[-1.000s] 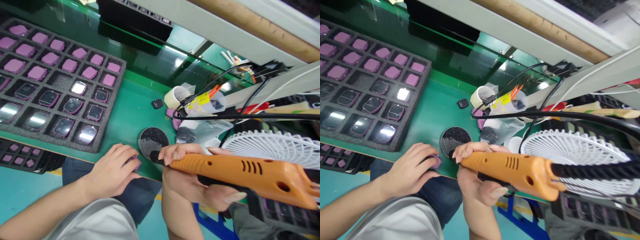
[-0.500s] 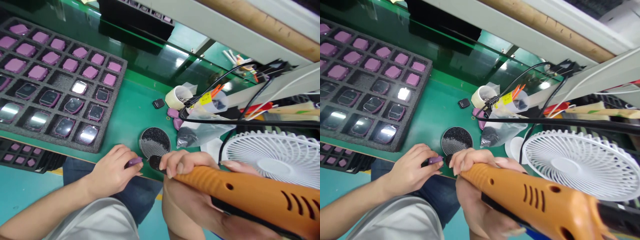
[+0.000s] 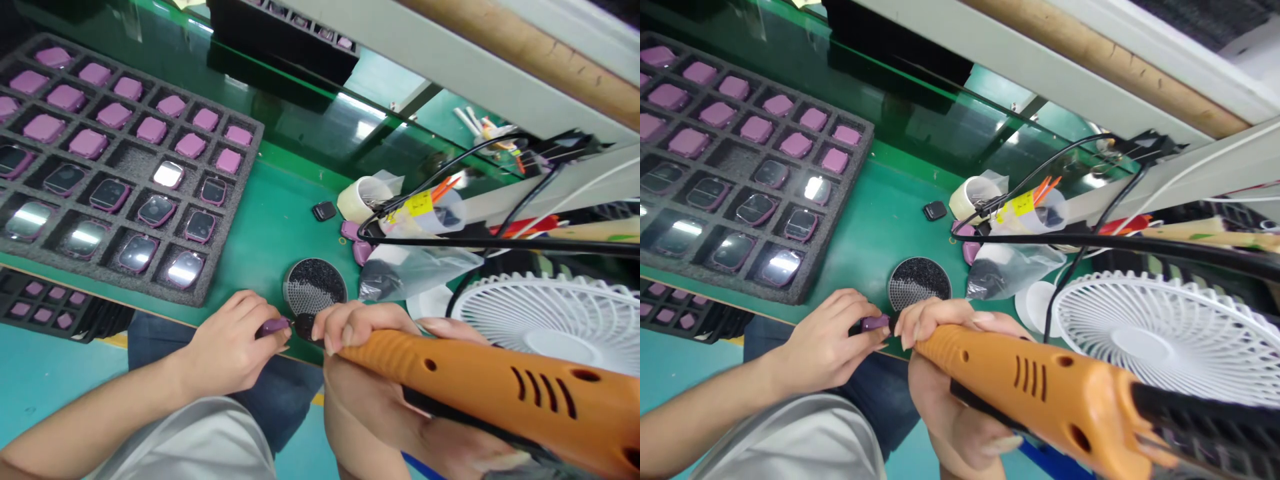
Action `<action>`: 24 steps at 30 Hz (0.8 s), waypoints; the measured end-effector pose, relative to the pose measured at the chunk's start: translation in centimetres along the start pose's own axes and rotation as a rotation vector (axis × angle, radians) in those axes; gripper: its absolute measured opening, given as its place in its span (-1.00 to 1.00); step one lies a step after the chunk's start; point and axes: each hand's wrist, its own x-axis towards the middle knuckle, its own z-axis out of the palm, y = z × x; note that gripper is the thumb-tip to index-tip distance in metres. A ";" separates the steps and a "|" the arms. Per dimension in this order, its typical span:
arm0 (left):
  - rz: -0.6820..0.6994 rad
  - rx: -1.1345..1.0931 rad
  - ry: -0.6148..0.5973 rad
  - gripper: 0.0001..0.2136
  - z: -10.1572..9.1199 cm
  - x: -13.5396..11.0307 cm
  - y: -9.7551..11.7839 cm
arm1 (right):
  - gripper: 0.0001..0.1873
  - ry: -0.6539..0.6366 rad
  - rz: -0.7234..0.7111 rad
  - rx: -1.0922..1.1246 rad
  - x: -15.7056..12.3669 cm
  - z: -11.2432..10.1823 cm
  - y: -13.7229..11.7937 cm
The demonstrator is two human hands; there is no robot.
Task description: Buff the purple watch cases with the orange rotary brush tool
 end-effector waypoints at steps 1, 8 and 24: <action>0.000 0.000 0.003 -0.87 0.0 0.0 0.0 | -0.36 -0.001 0.001 0.000 0.0 0.0 0.0; 0.000 0.003 0.013 -0.88 0.2 -0.1 0.0 | -0.48 -0.039 0.030 -0.016 0.0 0.0 -0.1; -0.047 0.015 0.029 -0.90 0.6 -0.3 0.3 | -0.50 -0.037 0.001 -0.003 -0.5 0.7 0.9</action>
